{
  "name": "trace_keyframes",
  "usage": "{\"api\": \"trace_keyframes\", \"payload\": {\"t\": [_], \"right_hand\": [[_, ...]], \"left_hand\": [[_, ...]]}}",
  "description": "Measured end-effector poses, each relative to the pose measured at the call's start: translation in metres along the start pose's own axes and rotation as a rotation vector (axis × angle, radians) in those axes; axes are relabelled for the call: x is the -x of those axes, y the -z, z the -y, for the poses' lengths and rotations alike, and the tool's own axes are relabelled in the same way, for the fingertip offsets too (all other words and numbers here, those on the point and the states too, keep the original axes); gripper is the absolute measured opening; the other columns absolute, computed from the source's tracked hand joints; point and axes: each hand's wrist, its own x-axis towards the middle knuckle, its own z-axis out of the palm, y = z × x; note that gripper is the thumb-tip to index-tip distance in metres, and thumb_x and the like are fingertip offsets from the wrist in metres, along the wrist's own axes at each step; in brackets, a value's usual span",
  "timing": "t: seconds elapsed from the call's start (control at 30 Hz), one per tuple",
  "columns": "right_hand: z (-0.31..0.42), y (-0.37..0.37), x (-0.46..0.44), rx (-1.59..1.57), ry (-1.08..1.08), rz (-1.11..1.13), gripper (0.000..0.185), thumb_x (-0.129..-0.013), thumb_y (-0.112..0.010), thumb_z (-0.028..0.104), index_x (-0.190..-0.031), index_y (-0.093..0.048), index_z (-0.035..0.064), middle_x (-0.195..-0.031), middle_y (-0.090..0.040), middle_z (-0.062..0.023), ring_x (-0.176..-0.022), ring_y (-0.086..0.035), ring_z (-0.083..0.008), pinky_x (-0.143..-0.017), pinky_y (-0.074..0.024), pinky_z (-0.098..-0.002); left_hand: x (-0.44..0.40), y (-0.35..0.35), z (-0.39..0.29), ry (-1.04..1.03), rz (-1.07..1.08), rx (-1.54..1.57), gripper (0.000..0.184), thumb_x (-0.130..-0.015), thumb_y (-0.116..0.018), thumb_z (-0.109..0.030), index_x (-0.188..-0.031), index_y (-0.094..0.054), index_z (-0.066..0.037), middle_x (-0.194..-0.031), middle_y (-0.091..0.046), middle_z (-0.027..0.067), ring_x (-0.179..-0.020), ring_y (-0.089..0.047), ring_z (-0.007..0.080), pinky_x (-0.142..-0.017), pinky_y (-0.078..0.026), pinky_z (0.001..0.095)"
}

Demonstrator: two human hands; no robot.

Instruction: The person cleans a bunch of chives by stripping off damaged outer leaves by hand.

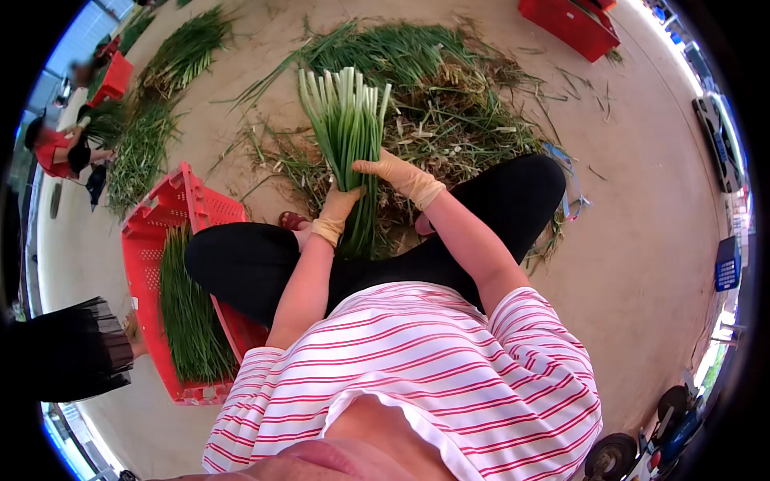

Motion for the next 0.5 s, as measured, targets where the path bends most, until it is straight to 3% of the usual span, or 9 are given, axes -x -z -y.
{"api": "trace_keyframes", "payload": {"t": [0.03, 0.1, 0.2, 0.27, 0.3, 0.37, 0.4, 0.43, 0.5], "right_hand": [[-0.013, -0.021, -0.007, 0.096, 0.093, -0.106, 0.063, -0.074, -0.073, 0.034, -0.123, -0.047, 0.0034, -0.112, -0.055, -0.0053, -0.103, -0.050, -0.0161, -0.094, -0.0364, -0.0300], [-0.009, -0.047, -0.008, -0.101, 0.088, -0.268, 0.053, -0.074, -0.069, 0.016, -0.121, -0.048, 0.0030, -0.110, -0.056, -0.0037, -0.099, -0.052, -0.0148, -0.091, -0.0383, -0.0277], [-0.012, -0.043, -0.006, -0.297, -0.025, -0.134, 0.049, -0.075, -0.063, 0.010, -0.122, -0.049, 0.0028, -0.113, -0.056, -0.0057, -0.100, -0.053, -0.0155, -0.091, -0.0406, -0.0290], [-0.005, -0.046, -0.008, -0.343, -0.028, -0.045, 0.048, -0.075, -0.062, 0.009, -0.121, -0.049, 0.0025, -0.113, -0.056, -0.0068, -0.098, -0.055, -0.0155, -0.089, -0.0434, -0.0288], [-0.008, -0.049, -0.011, -0.327, -0.032, 0.010, 0.048, -0.075, -0.063, 0.009, -0.121, -0.049, 0.0024, -0.113, -0.056, -0.0069, -0.099, -0.055, -0.0152, -0.088, -0.0438, -0.0282], [-0.008, -0.063, -0.015, -0.230, -0.036, 0.052, 0.048, -0.073, -0.066, 0.008, -0.118, -0.050, 0.0015, -0.106, -0.059, -0.0058, -0.092, -0.056, -0.0164, -0.082, -0.0454, -0.0288], [-0.012, -0.074, -0.019, -0.033, 0.007, 0.054, 0.053, -0.071, -0.069, 0.011, -0.119, -0.048, 0.0013, -0.106, -0.059, -0.0083, -0.092, -0.057, -0.0190, -0.083, -0.0453, -0.0299], [-0.013, -0.089, -0.021, 0.166, 0.056, 0.055, 0.059, -0.069, -0.072, 0.014, -0.120, -0.046, 0.0010, -0.106, -0.059, -0.0108, -0.092, -0.058, -0.0217, -0.083, -0.0452, -0.0310], [-0.013, -0.122, -0.012, 0.918, 0.186, -0.118, 0.088, -0.059, -0.076, 0.017, -0.131, -0.029, 0.0018, -0.107, -0.054, -0.0233, -0.092, -0.058, -0.0349, -0.078, -0.0480, -0.0370]], "left_hand": [[0.013, -0.003, -0.018, 0.055, -0.135, -0.340, 0.096, -0.072, -0.066, -0.032, -0.142, -0.005, -0.008, -0.102, -0.061, 0.0204, -0.091, -0.060, 0.0357, -0.078, -0.048, 0.0401], [0.028, -0.011, -0.036, 0.096, -0.218, -0.698, 0.103, -0.073, -0.062, -0.029, -0.138, 0.013, -0.004, -0.103, -0.058, 0.0245, -0.090, -0.058, 0.0400, -0.076, -0.047, 0.0415], [0.064, -0.005, -0.047, 0.009, -0.291, -0.763, 0.105, -0.071, -0.066, -0.032, -0.140, 0.008, -0.004, -0.109, -0.056, 0.0234, -0.094, -0.058, 0.0377, -0.081, -0.047, 0.0395], [0.085, 0.019, -0.062, -0.249, -0.210, -0.746, 0.109, -0.069, -0.072, -0.032, -0.141, 0.003, -0.001, -0.115, -0.054, 0.0208, -0.101, -0.057, 0.0339, -0.084, -0.046, 0.0359], [0.091, 0.033, -0.068, -0.169, -0.235, -0.634, 0.114, -0.063, -0.080, -0.033, -0.140, -0.004, 0.001, -0.121, -0.050, 0.0186, -0.107, -0.054, 0.0294, -0.087, -0.045, 0.0334], [0.103, 0.051, -0.086, -0.343, -0.499, -0.498, 0.117, -0.060, -0.083, -0.032, -0.141, -0.004, -0.002, -0.121, -0.051, 0.0164, -0.110, -0.051, 0.0254, -0.086, -0.045, 0.0333], [0.100, 0.057, -0.088, -0.488, -0.508, -0.178, 0.106, -0.062, -0.082, -0.030, -0.140, -0.015, -0.004, -0.115, -0.054, 0.0119, -0.107, -0.051, 0.0223, -0.086, -0.045, 0.0322], [0.095, 0.069, -0.100, -0.544, -0.347, 0.035, 0.108, -0.060, -0.084, -0.025, -0.139, -0.014, -0.008, -0.116, -0.049, 0.0086, -0.103, -0.051, 0.0193, -0.085, -0.045, 0.0300], [0.098, 0.088, -0.100, -0.463, -0.325, 0.211, 0.099, -0.061, -0.084, -0.021, -0.136, -0.020, -0.009, -0.112, -0.048, 0.0039, -0.099, -0.051, 0.0164, -0.084, -0.045, 0.0286]]}}
